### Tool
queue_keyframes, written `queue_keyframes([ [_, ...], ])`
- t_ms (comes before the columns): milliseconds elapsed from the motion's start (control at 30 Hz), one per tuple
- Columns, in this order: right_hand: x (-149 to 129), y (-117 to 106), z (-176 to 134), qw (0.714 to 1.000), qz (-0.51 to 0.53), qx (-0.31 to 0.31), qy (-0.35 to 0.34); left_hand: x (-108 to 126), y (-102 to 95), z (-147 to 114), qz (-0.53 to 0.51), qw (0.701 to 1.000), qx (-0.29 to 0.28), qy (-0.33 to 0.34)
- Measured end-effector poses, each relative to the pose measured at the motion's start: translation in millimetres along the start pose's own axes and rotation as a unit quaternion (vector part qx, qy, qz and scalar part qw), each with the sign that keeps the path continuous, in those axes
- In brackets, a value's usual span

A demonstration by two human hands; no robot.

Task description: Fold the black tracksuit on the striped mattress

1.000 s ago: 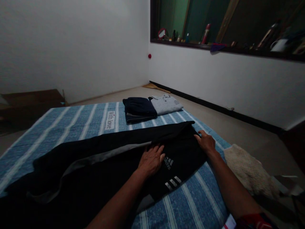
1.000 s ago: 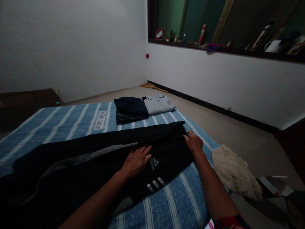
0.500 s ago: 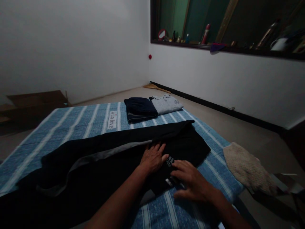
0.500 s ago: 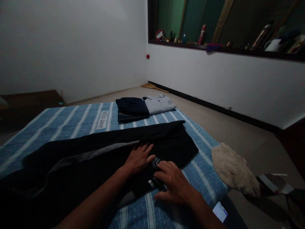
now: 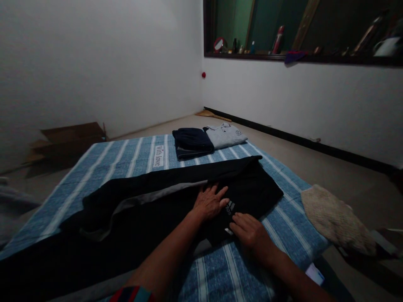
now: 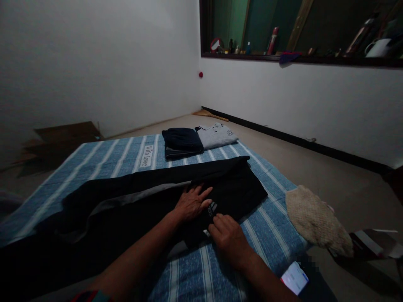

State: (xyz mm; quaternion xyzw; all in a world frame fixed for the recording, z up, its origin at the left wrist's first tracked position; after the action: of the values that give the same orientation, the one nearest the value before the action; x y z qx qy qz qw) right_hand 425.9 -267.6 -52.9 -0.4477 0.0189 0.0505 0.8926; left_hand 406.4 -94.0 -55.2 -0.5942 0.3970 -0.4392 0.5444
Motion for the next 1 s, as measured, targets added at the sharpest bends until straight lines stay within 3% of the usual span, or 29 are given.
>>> queue_keyframes([
  [133, 2, -4, 0, 0.999, 0.015, -0.043, -0.001, 0, -3.7, 3, -0.019, 1.000, -0.004, -0.020],
  [400, 2, -2, -1, 0.991, 0.024, -0.130, 0.036, 2, 2.4, 8, -0.001, 0.997, 0.046, -0.060],
  [733, 5, -2, 17, 0.950, 0.014, -0.304, 0.074, 0, 5.2, 12, -0.005, 0.999, 0.050, -0.007],
  [933, 5, -26, 37, 0.928, 0.045, -0.353, 0.114, 0, 6.0, 14, -0.017, 1.000, 0.023, -0.006],
  [1000, 13, -32, 51, 0.925, 0.073, -0.344, 0.147, 0, 5.0, 15, -0.014, 1.000, 0.017, -0.002],
])
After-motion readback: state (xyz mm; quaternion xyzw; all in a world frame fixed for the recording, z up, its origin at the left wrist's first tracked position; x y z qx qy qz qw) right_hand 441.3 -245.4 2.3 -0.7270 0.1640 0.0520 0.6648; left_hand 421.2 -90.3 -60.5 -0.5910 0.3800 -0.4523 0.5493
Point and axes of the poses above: each hand's wrist, its own z-axis towards the middle knuckle, its own y-axis out of the palm, x = y × z, the point moved 4 cm from there along z, towards the middle knuckle, and after that the axes turned 4 degrees about z, right-handed, at the moved point
